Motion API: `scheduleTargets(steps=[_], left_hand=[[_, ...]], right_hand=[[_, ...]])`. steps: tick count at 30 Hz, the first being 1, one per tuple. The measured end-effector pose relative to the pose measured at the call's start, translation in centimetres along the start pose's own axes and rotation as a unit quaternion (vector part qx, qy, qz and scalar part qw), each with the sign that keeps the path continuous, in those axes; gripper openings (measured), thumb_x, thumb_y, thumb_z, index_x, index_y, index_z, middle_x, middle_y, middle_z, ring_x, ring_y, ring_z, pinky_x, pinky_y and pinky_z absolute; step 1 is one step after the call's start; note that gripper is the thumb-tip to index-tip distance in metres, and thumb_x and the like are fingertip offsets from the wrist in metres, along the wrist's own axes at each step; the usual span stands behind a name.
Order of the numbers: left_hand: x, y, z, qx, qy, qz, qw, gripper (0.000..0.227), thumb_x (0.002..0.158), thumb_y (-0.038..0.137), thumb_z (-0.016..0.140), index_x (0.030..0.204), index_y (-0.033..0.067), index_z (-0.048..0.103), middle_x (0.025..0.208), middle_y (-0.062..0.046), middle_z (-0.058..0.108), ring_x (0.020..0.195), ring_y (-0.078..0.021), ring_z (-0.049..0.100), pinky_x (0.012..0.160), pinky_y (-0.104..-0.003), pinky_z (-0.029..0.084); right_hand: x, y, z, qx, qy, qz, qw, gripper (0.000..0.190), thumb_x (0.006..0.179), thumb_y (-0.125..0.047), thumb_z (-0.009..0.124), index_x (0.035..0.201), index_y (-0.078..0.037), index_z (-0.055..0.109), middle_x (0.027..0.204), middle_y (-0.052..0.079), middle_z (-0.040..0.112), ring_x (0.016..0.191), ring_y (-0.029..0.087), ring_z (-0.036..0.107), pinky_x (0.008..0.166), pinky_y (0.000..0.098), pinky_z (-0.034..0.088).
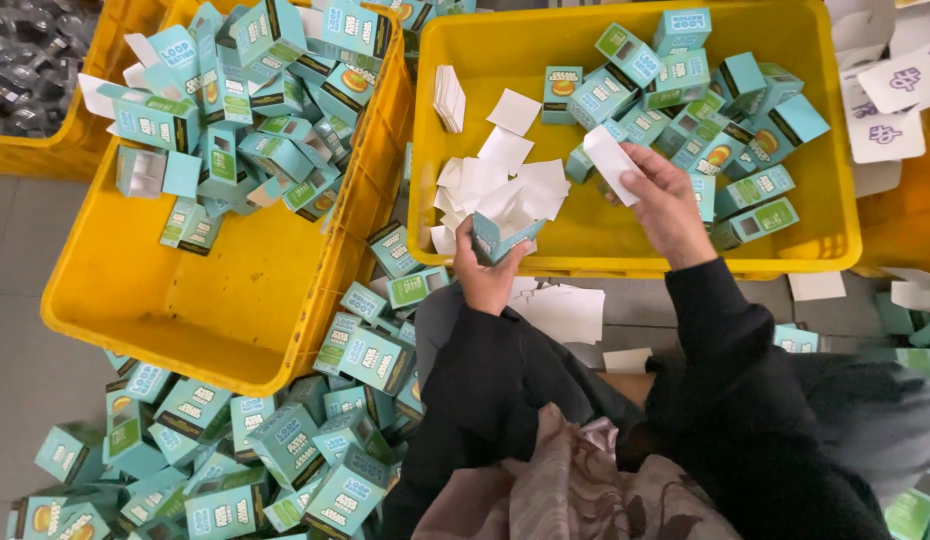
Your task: Folding flat cardboard product boxes into their 3D shape and placing them into a yellow storage bin.
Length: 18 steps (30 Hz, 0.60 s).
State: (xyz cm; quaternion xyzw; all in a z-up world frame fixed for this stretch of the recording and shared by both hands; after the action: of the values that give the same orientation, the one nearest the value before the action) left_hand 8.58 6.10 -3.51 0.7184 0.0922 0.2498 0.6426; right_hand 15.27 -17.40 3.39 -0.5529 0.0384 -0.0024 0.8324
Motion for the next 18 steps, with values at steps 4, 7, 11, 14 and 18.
scheduleTargets(steps=[4, 7, 11, 14, 18], left_hand=[[-1.0, 1.1, 0.5, 0.021, -0.055, 0.012, 0.998, 0.079, 0.063, 0.016, 0.099, 0.13, 0.0057, 0.06, 0.111, -0.026, 0.069, 0.112, -0.0534, 0.064, 0.097, -0.057, 0.05], [-1.5, 1.2, 0.3, 0.07, -0.098, 0.028, 0.992, 0.078, 0.062, 0.021, 0.1, 0.128, 0.0123, 0.062, 0.111, -0.019, 0.07, 0.11, -0.0479, 0.066, 0.096, -0.053, 0.052], [-2.1, 1.5, 0.4, 0.091, -0.103, 0.071, 0.988, 0.075, 0.061, 0.031, 0.101, 0.124, 0.0136, 0.063, 0.108, -0.014, 0.071, 0.106, -0.0434, 0.068, 0.093, -0.05, 0.053], [-2.1, 1.7, 0.2, 0.095, -0.092, 0.096, 0.987, 0.076, 0.062, 0.029, 0.1, 0.125, 0.0127, 0.06, 0.108, -0.015, 0.069, 0.105, -0.0456, 0.067, 0.093, -0.051, 0.053], [-2.0, 1.5, 0.0, 0.099, -0.086, 0.144, 0.981, 0.07, 0.061, 0.019, 0.099, 0.12, 0.0122, 0.06, 0.106, -0.013, 0.068, 0.101, -0.0406, 0.067, 0.093, -0.049, 0.053]], right_hand=[[-5.0, -6.2, 0.4, -0.198, -0.15, -0.158, 0.956, 0.053, 0.075, 0.012, 0.085, 0.125, 0.011, 0.066, 0.125, 0.023, 0.06, 0.108, 0.027, 0.068, 0.095, 0.0423, 0.059], [-8.3, -9.5, 3.1, -0.399, -0.214, -0.256, 0.854, 0.05, 0.075, 0.0, 0.09, 0.123, -0.007, 0.076, 0.123, 0.015, 0.065, 0.108, 0.034, 0.07, 0.094, 0.0432, 0.057], [-9.6, -8.7, 4.6, -0.477, -0.225, -0.279, 0.802, 0.047, 0.079, 0.005, 0.083, 0.124, -0.003, 0.073, 0.121, 0.019, 0.065, 0.107, 0.04, 0.069, 0.093, 0.0462, 0.057], [-9.9, -8.1, 5.5, -0.527, -0.218, -0.278, 0.773, 0.045, 0.08, 0.006, 0.08, 0.123, -0.001, 0.071, 0.121, 0.017, 0.064, 0.107, 0.04, 0.069, 0.093, 0.0467, 0.058], [-10.0, -8.2, 6.5, -0.585, -0.262, -0.25, 0.726, 0.038, 0.082, 0.004, 0.078, 0.118, -0.004, 0.073, 0.126, 0.019, 0.06, 0.116, 0.041, 0.067, 0.098, 0.0465, 0.056]])
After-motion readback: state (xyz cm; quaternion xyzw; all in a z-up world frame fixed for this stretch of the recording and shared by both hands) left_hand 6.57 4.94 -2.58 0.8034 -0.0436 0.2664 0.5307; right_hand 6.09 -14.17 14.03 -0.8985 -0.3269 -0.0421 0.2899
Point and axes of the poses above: each hand's wrist, its own x-axis towards the middle knuckle, its own z-axis out of the palm, y = z × x, the point moved 1 cm from there along x, towards the middle knuckle
